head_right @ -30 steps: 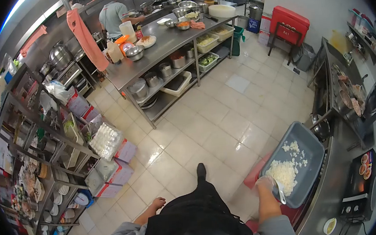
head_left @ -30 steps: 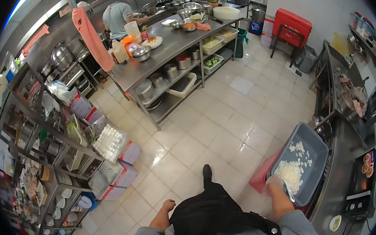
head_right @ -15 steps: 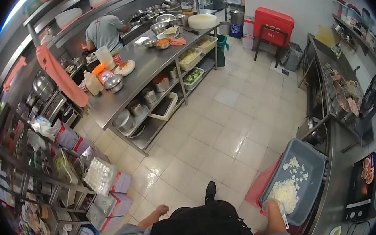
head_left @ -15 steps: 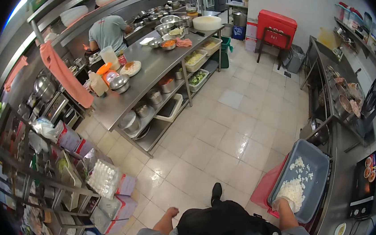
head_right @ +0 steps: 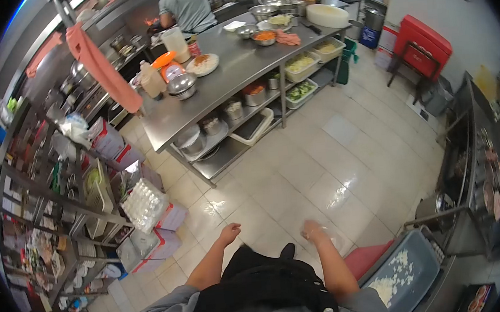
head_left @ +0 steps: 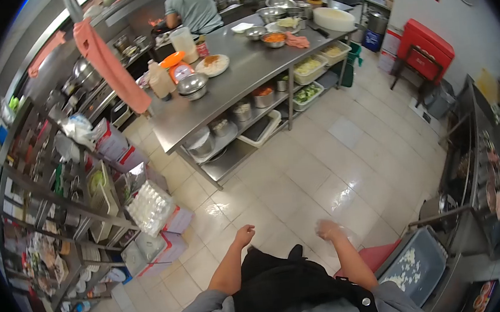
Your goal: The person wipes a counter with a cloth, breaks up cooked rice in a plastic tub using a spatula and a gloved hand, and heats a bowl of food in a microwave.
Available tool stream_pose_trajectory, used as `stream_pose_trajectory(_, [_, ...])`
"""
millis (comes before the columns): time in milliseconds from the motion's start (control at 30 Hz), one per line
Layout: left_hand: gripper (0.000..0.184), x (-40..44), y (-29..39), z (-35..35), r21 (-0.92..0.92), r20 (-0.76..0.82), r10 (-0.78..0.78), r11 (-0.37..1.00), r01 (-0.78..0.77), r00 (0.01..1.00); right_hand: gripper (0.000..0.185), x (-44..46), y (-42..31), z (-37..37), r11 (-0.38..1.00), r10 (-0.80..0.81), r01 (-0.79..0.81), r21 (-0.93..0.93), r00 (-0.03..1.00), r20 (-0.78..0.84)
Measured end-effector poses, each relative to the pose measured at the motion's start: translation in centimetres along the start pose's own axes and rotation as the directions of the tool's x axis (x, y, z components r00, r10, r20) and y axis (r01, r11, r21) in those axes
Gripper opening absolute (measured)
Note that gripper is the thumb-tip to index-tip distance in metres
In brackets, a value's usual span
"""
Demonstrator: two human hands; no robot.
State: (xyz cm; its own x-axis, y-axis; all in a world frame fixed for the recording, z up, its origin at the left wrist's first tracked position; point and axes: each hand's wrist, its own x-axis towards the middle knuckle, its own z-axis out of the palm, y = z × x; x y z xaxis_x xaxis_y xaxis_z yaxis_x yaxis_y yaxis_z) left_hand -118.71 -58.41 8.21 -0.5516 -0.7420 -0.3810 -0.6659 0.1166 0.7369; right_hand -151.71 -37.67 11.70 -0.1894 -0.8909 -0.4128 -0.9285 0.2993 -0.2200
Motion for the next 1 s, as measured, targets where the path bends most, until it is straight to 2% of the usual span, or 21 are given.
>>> stream_pose_trajectory(67, [0.034, -2.0, -3.1, -1.4, -0.04, -0.019, -0.164, 0.986, 0.164, 0.986, 0.029, 3.3, -3.5, -2.6, 0.859, 0.064, -0.054, 0.51, 0.998, -0.003])
stream_pose_trajectory(100, [0.034, -3.0, -6.9, -1.5, -0.053, -0.049, -0.225, 0.974, 0.222, 0.973, 0.029, 4.1, -4.6, -3.0, 0.862, 0.054, -0.049, 0.505, 0.999, 0.004])
stream_pose_trajectory(167, [0.029, -6.2, -12.1, -2.5, -0.084, -0.078, -0.401, 0.915, 0.395, 0.913, 0.026, 5.4, -5.8, -3.6, 0.639, 0.041, -0.332, 0.694, 0.916, 0.4])
stream_pose_trajectory(200, [0.028, -7.8, -13.6, -4.2, 0.187, 0.036, -0.421, 0.894, 0.408, 0.906, 0.024, 7.3, -3.9, 1.5, 0.689, 0.004, -0.322, 0.649, 0.898, 0.441])
stream_pose_trajectory(233, [0.033, -8.8, -17.1, -5.0, 0.525, 0.226, -0.313, 0.837, 0.155, 0.922, 0.022, 9.2, -2.1, 6.4, 0.738, -0.032, -0.304, 0.603, 0.876, 0.481])
stream_pose_trajectory(267, [0.034, -11.1, -17.6, -5.7, 0.078, 0.091, -0.6, 0.8, 0.595, 0.795, 0.02, 10.4, 3.1, 15.9, 0.787, -0.265, 0.063, 0.614, 0.933, 0.245])
stream_pose_trajectory(300, [0.027, -12.4, -18.1, -7.0, 0.079, 0.082, -0.626, 0.78, 0.621, 0.775, 0.019, 11.5, 7.6, 24.2, 0.761, -0.468, 0.414, 0.5, 0.883, -0.019])
stream_pose_trajectory(333, [0.022, -13.6, -17.5, -8.7, -0.021, 0.029, -0.648, 0.761, 0.649, 0.761, 0.015, 8.2, 3.0, 16.3, 0.945, -0.296, 0.326, 0.0, 0.856, 0.424])
stream_pose_trajectory(367, [0.019, -14.6, -16.6, -10.0, -0.126, -0.014, -0.679, 0.729, 0.672, 0.734, 0.031, 6.0, 0.9, 12.7, 0.919, -0.306, 0.393, -0.013, 0.736, 0.604])
stream_pose_trajectory(400, [0.019, -14.3, -17.2, -10.8, -0.142, -0.011, -0.683, 0.724, 0.675, 0.73, 0.031, 1.6, 0.5, 9.0, 0.878, -0.403, 0.309, 0.366, 0.89, 0.215])
stream_pose_trajectory(433, [0.019, -13.9, -18.6, -11.7, -0.248, -0.084, -0.73, 0.675, 0.695, 0.679, 0.031, -3.4, -1.6, 2.4, 0.63, -0.426, 0.457, 0.628, 0.879, -0.213])
stream_pose_trajectory(500, [0.02, -11.2, -20.3, -13.8, -0.37, -0.151, -0.773, 0.622, 0.69, 0.616, 0.027, -1.8, -1.6, 0.9, 0.654, -0.37, 0.375, 0.657, 0.916, -0.154])
stream_pose_trajectory(567, [0.021, -8.2, -21.4, -16.2, -0.763, -0.326, -0.819, 0.523, 0.38, 0.473, 0.024, 3.8, -1.7, 2.7, 0.875, -0.152, 0.011, 0.485, 0.956, 0.252])
stream_pose_trajectory(633, [0.021, -3.9, -20.8, -20.3, -0.712, -0.497, -0.742, 0.645, 0.277, 0.45, 0.023, 9.9, -1.6, 5.5, 0.966, 0.022, -0.144, 0.217, 0.875, 0.483])
stream_pose_trajectory(667, [0.022, -1.5, -20.1, -22.5, -0.477, -0.711, -0.58, 0.813, 0.333, 0.397, 0.023, 12.3, -1.6, 6.2, 0.979, 0.048, -0.141, 0.147, 0.863, 0.503])
stream_pose_trajectory(700, [0.024, 1.1, -19.3, -24.6, -0.202, -0.861, -0.355, 0.895, 0.397, 0.364, 0.024, 14.7, -1.8, 6.7, 0.987, 0.051, -0.119, 0.11, 0.872, 0.486])
stream_pose_trajectory(767, [0.027, 6.1, -15.9, -29.3, -0.16, -0.947, -0.193, 0.976, 0.146, 0.258, 0.025, 21.0, -1.9, 9.0, 0.998, -0.027, 0.009, 0.058, 0.946, 0.323])
stream_pose_trajectory(800, [0.029, 9.0, -14.2, -31.9, -0.254, -0.91, -0.273, 0.962, 0.1, 0.312, 0.027, 24.8, -2.2, 10.2, 0.998, -0.055, 0.049, 0.038, 0.98, 0.189])
stream_pose_trajectory(833, [0.03, 12.2, -12.9, -33.7, -0.349, -0.882, -0.326, 0.937, -0.007, 0.339, 0.016, 26.6, -5.0, 3.1, 0.987, -0.159, 0.156, 0.038, 0.977, 0.141])
stream_pose_trajectory(867, [0.031, 15.6, -11.8, -35.4, -0.438, -0.852, -0.373, 0.892, -0.112, 0.367, 0.023, 27.7, -9.1, -2.8, 0.929, 0.09, -0.112, 0.353, 0.993, 0.078])
stream_pose_trajectory(1000, [0.031, 24.5, 2.2, -39.8, -0.234, -0.877, -0.02, 0.89, -0.39, 0.479, 0.038, 33.5, -15.6, -15.9, 0.904, 0.061, -0.017, 0.427, 0.994, -0.09])
